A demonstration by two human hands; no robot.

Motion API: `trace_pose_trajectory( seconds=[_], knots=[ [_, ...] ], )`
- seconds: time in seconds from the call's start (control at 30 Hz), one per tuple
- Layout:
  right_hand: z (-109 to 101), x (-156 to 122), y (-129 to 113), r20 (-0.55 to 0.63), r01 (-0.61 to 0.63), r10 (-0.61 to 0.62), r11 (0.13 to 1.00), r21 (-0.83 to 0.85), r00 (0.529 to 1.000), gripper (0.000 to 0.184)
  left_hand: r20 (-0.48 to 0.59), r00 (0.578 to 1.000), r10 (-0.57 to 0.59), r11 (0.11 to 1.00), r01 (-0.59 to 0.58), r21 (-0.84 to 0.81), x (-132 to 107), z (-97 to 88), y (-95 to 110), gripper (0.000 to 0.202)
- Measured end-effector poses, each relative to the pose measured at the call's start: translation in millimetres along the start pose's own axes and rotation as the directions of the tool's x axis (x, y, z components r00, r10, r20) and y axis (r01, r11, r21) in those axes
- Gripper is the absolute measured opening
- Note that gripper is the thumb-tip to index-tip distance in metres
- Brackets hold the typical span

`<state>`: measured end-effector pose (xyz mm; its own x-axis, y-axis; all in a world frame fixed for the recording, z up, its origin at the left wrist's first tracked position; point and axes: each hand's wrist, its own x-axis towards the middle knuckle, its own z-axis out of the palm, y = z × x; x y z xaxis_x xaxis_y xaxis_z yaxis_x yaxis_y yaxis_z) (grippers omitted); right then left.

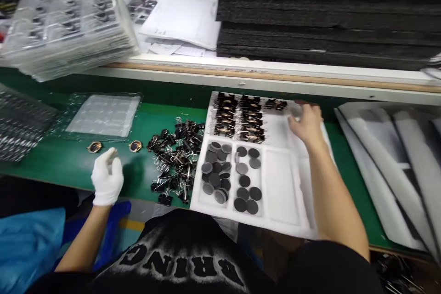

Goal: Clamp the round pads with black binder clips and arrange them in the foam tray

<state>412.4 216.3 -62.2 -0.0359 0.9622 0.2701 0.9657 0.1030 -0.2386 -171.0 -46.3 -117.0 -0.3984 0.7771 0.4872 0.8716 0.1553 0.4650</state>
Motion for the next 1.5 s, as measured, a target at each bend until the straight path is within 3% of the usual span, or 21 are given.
trace_pose_trajectory(
  seconds=[0.07,0.1,0.17,0.23,0.3,0.4,0.47,0.5,0.6,0.73,0.93,1.1,1.23,1.37,1.5],
  knots=[
    [-16,-31,-9,0.038,-0.045,0.044,0.998,0.035,0.998,0.059,0.045,0.992,0.116,0.981,-0.121,0.148,22,-7.0,-2,0.051],
    [-25,-47,-14,0.093,-0.037,0.033,0.998,0.044,0.995,0.059,0.14,0.978,0.154,0.96,-0.182,0.215,33,-9.8,-2,0.054],
    [-41,-82,-25,0.297,0.072,-0.095,0.994,0.085,0.95,0.057,0.428,0.888,0.169,0.901,-0.315,0.298,51,-12.0,1,0.059],
    [-51,-118,-39,0.495,0.15,-0.251,0.96,0.235,0.832,0.049,0.606,0.784,0.134,0.849,-0.407,0.339,65,-9.4,4,0.061],
    [-52,-151,-56,0.575,0.195,-0.366,0.921,0.338,0.732,0.047,0.698,0.707,0.114,0.814,-0.47,0.342,78,-4.3,5,0.063],
    [-40,-185,-80,0.603,0.201,-0.371,0.922,0.332,0.706,0.05,0.789,0.598,0.145,0.802,-0.537,0.26,93,3.1,2,0.061],
    [-29,-195,-90,0.613,0.19,-0.351,0.931,0.312,0.708,0.048,0.807,0.567,0.169,0.79,-0.567,0.233,97,7.3,0,0.057],
    [-25,-197,-93,0.613,0.184,-0.346,0.932,0.312,0.711,0.046,0.799,0.577,0.171,0.779,-0.575,0.249,97,9.6,0,0.056],
    [-18,-194,-91,0.582,0.158,-0.346,0.924,0.349,0.735,0.04,0.734,0.661,0.157,0.756,-0.559,0.341,90,17.8,2,0.055],
    [-19,-187,-85,0.518,0.131,-0.349,0.903,0.41,0.781,0.032,0.655,0.729,0.198,0.818,-0.491,0.3,80,29.0,3,0.052],
    [-22,-185,-84,0.429,0.126,-0.332,0.889,0.441,0.84,0.007,0.604,0.776,0.183,0.867,-0.417,0.273,73,38.7,0,0.052],
    [-16,-192,-94,0.207,0.087,-0.212,0.869,0.487,0.955,0.019,0.572,0.81,0.127,0.858,-0.379,0.346,61,40.8,6,0.051],
    [-17,-197,-117,0.043,0.191,-0.252,0.824,0.534,0.967,0.018,0.519,0.851,0.082,0.891,-0.295,0.344,50,42.4,7,0.05],
    [-19,-204,-135,-0.009,0.248,-0.301,0.77,0.587,0.954,0.014,0.434,0.901,-0.015,0.993,-0.036,0.109,38,42.3,2,0.048],
    [-13,-213,-138,0.024,0.151,-0.221,0.738,0.657,0.975,0.016,0.344,0.937,-0.063,0.984,0.116,-0.134,34,37.3,-3,0.031]
  ],
)
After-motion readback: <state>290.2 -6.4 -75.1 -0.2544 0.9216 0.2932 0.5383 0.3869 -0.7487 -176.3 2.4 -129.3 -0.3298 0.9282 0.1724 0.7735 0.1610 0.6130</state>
